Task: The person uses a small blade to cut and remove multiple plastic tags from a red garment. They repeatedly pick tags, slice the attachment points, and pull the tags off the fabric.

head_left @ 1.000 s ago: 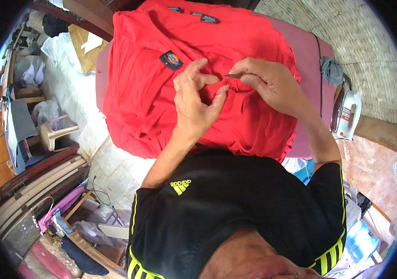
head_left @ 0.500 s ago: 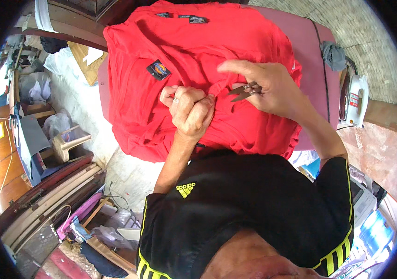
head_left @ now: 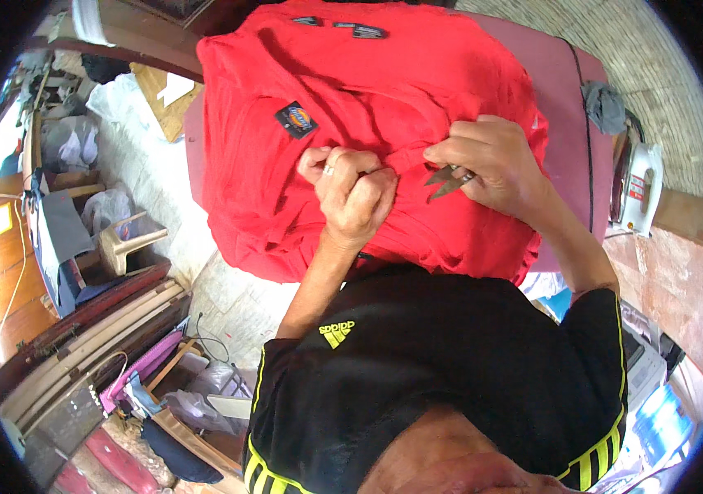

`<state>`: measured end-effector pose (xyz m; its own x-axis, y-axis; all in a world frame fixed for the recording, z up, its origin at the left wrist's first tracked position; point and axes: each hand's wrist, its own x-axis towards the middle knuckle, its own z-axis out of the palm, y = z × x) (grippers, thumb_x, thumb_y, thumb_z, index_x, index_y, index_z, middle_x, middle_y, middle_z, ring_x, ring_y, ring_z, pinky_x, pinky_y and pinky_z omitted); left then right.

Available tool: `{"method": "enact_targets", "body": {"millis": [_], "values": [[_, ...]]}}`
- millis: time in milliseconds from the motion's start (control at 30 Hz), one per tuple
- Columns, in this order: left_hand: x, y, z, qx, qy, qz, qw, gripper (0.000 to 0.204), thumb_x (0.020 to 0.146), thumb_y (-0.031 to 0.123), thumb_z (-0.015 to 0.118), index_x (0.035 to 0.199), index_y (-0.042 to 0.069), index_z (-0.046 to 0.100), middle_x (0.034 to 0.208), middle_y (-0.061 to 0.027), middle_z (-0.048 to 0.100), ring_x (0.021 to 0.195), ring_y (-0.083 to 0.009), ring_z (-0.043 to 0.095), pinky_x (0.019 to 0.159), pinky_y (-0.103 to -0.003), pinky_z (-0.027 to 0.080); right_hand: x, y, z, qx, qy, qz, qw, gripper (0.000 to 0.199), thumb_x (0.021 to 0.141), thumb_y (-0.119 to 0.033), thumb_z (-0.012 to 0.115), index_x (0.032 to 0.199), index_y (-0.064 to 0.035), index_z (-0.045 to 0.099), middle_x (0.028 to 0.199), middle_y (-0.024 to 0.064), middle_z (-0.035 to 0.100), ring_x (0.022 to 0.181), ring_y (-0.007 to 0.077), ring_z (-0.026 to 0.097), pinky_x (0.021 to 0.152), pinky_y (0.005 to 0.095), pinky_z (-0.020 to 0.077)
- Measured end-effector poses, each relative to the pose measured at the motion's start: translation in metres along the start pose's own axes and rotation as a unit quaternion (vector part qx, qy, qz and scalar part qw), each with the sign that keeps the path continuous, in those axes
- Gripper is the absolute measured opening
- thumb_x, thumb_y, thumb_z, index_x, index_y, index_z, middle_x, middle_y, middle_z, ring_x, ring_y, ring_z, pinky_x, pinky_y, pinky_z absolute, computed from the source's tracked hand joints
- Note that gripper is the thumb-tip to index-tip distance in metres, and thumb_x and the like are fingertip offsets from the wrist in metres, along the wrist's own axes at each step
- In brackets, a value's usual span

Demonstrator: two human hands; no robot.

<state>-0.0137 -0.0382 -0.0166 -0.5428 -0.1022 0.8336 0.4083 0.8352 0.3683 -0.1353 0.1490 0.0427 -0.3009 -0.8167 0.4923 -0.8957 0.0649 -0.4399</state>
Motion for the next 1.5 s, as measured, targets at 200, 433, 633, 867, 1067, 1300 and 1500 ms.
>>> {"method": "enact_targets", "body": {"millis": [200, 433, 633, 867, 1067, 1300, 1500], "values": [[0.005, -0.001, -0.002, -0.013, -0.012, -0.055, 0.998, 0.026, 0.07, 0.007, 0.085, 0.089, 0.012, 0.067, 0.083, -0.0012, 0.067, 0.072, -0.0178, 0.06, 0.081, -0.036, 0.036, 0.004, -0.013, -0.004, 0.096, 0.012, 0.136, 0.986, 0.036, 0.074, -0.022, 0.084, 0.103, -0.0101, 0.067, 0.078, 0.0026, 0.059, 0.069, 0.0204, 0.063, 0.058, 0.0332, 0.0498], [0.013, 0.01, -0.018, -0.304, 0.006, -0.377, 0.875, 0.012, 0.086, 0.0, 0.076, 0.094, 0.001, 0.067, 0.09, -0.0061, 0.071, 0.083, -0.0118, 0.063, 0.083, -0.027, 0.048, 0.007, -0.025, -0.007, 0.102, -0.042, 0.129, 0.985, 0.038, 0.068, -0.002, 0.084, 0.102, -0.004, 0.067, 0.09, 0.0071, 0.064, 0.078, 0.0213, 0.066, 0.066, 0.0323, 0.0545], [0.024, 0.014, -0.038, -0.365, -0.058, -0.375, 0.85, 0.014, 0.084, -0.002, 0.077, 0.094, 0.001, 0.067, 0.091, -0.0073, 0.071, 0.086, -0.0145, 0.064, 0.085, -0.029, 0.048, 0.006, -0.018, -0.028, 0.196, -0.02, 0.077, 0.977, 0.034, 0.065, 0.009, 0.071, 0.097, -0.0033, 0.068, 0.083, 0.0081, 0.063, 0.07, 0.0199, 0.065, 0.057, 0.0326, 0.0504], [0.028, 0.015, -0.055, -0.265, -0.191, -0.172, 0.929, 0.013, 0.076, 0.005, 0.082, 0.083, 0.008, 0.071, 0.087, -0.0034, 0.073, 0.087, -0.0192, 0.069, 0.087, -0.034, 0.038, 0.007, -0.033, -0.051, 0.237, -0.18, 0.043, 0.954, 0.024, 0.064, -0.001, 0.072, 0.086, -0.009, 0.068, 0.077, 0.0043, 0.061, 0.067, 0.0233, 0.063, 0.056, 0.0341, 0.0476], [0.073, -0.035, -0.079, -0.017, -0.123, -0.085, 0.989, 0.011, 0.078, -0.002, 0.073, 0.089, 0.001, 0.071, 0.095, -0.0112, 0.073, 0.092, -0.0275, 0.069, 0.088, -0.039, 0.052, 0.027, -0.021, -0.041, 0.199, -0.218, 0.07, 0.953, 0.011, 0.085, -0.014, 0.068, 0.09, -0.0046, 0.066, 0.076, 0.0081, 0.062, 0.068, 0.0234, 0.063, 0.06, 0.0357, 0.0479], [0.093, -0.091, -0.073, -0.044, -0.298, -0.08, 0.95, 0.022, 0.081, -0.01, 0.063, 0.101, -0.003, 0.069, 0.101, -0.0157, 0.071, 0.096, -0.0332, 0.066, 0.086, -0.039, 0.052, 0.093, -0.005, 0.0, 0.293, -0.146, 0.169, 0.93, 0.019, 0.102, -0.016, 0.05, 0.097, 0.0014, 0.058, 0.081, 0.0107, 0.067, 0.078, 0.0184, 0.065, 0.074, 0.0321, 0.0486], [0.076, -0.102, -0.075, -0.085, -0.307, -0.147, 0.936, 0.016, 0.084, -0.004, 0.067, 0.1, -0.002, 0.07, 0.097, -0.0149, 0.07, 0.093, -0.0319, 0.065, 0.084, -0.038, 0.052, 0.084, 0.012, 0.035, 0.239, -0.163, 0.209, 0.934, 0.015, 0.101, -0.011, 0.053, 0.103, 0.0031, 0.057, 0.086, 0.0119, 0.069, 0.086, 0.0176, 0.067, 0.08, 0.0329, 0.0513]]}}
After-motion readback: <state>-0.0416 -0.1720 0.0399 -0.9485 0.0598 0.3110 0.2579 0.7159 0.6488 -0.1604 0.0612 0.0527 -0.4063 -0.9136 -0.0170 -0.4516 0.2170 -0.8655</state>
